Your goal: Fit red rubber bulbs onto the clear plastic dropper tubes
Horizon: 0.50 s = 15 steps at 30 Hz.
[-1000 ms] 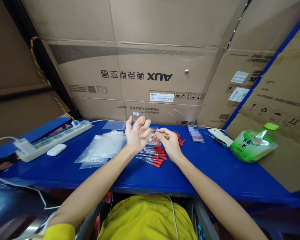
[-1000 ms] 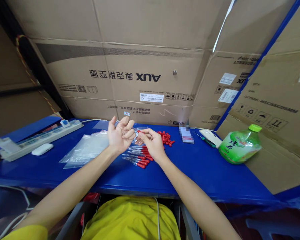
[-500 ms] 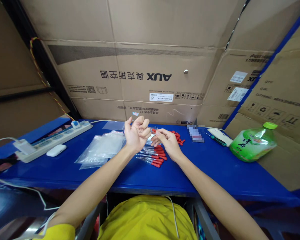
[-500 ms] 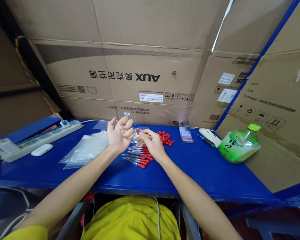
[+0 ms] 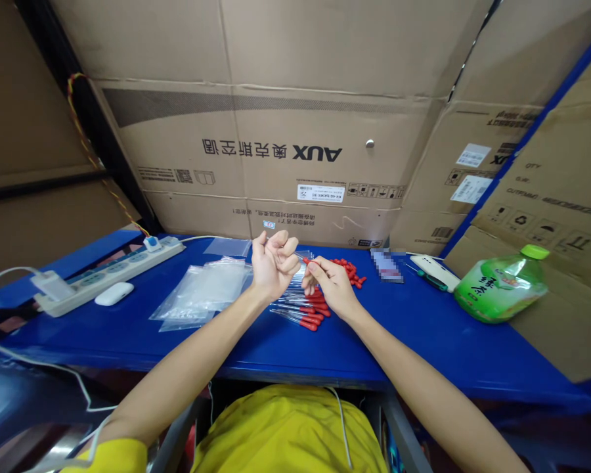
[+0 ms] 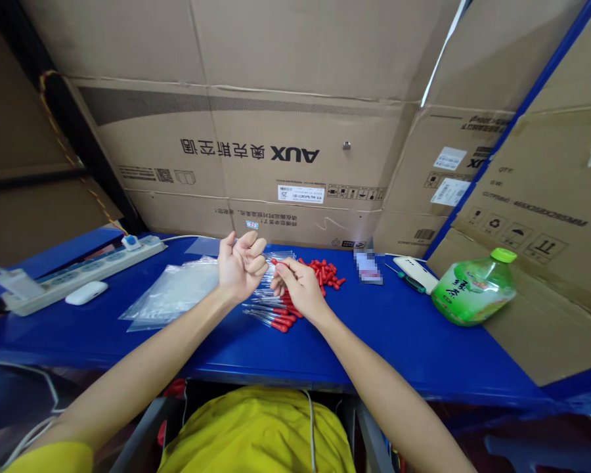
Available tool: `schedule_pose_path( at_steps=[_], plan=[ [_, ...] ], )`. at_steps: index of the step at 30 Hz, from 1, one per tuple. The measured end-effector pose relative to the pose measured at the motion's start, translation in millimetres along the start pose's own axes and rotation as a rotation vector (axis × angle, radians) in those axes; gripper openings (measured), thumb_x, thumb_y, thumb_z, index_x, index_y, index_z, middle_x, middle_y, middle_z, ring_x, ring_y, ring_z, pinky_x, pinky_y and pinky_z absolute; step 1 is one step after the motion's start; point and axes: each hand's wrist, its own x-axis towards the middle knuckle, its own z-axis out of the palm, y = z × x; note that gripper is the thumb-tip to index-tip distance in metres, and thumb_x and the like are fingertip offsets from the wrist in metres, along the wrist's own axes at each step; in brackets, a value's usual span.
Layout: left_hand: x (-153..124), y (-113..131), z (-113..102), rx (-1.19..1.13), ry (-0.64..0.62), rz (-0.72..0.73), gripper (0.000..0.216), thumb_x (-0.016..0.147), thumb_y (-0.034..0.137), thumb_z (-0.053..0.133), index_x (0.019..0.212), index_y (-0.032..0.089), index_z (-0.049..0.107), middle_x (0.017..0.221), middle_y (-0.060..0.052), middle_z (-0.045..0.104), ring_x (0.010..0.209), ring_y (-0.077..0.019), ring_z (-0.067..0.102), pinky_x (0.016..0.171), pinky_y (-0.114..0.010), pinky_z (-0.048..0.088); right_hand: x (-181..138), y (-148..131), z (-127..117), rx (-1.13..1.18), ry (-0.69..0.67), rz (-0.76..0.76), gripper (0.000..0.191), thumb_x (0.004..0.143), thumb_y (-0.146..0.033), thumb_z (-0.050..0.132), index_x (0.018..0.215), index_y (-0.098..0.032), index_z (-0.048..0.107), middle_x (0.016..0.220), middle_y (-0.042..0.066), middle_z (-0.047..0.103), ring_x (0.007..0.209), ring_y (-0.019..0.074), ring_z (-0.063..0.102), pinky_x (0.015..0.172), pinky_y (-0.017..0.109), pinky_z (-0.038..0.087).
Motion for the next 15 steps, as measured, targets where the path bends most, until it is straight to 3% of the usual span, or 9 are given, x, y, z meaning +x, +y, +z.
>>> schedule_pose_path(
  at_steps=[7, 15],
  plan=[
    [0.0, -1.7, -0.3, -0.033, 0.049, -0.017, 0.042, 0.105, 0.048, 0.031, 0.072, 0.022, 0.026, 0.062, 0.008, 0.023, 0.038, -0.0051, 0.010, 0.038, -0.021, 0.014, -1.0, -0.6, 0.4, -0.051, 0.001, -0.023, 0.042, 0.095, -0.062, 0.061, 0.082, -0.022, 0.062, 0.067, 0.000, 0.070, 0.052, 0.0146, 0.063, 0.053, 0.028, 0.052],
    [-3.4, 0.9, 6.0, -0.012, 0.012, -0.019, 0.046, 0.106, 0.052, 0.026, 0.073, 0.020, 0.032, 0.062, 0.007, 0.028, 0.037, -0.0052, 0.016, 0.039, -0.021, 0.017, 0.4, -0.7, 0.3, -0.019, 0.001, 0.001, 0.042, 0.095, -0.063, 0.059, 0.088, -0.022, 0.062, 0.070, 0.000, 0.070, 0.053, 0.0138, 0.064, 0.051, 0.027, 0.049]
  ],
)
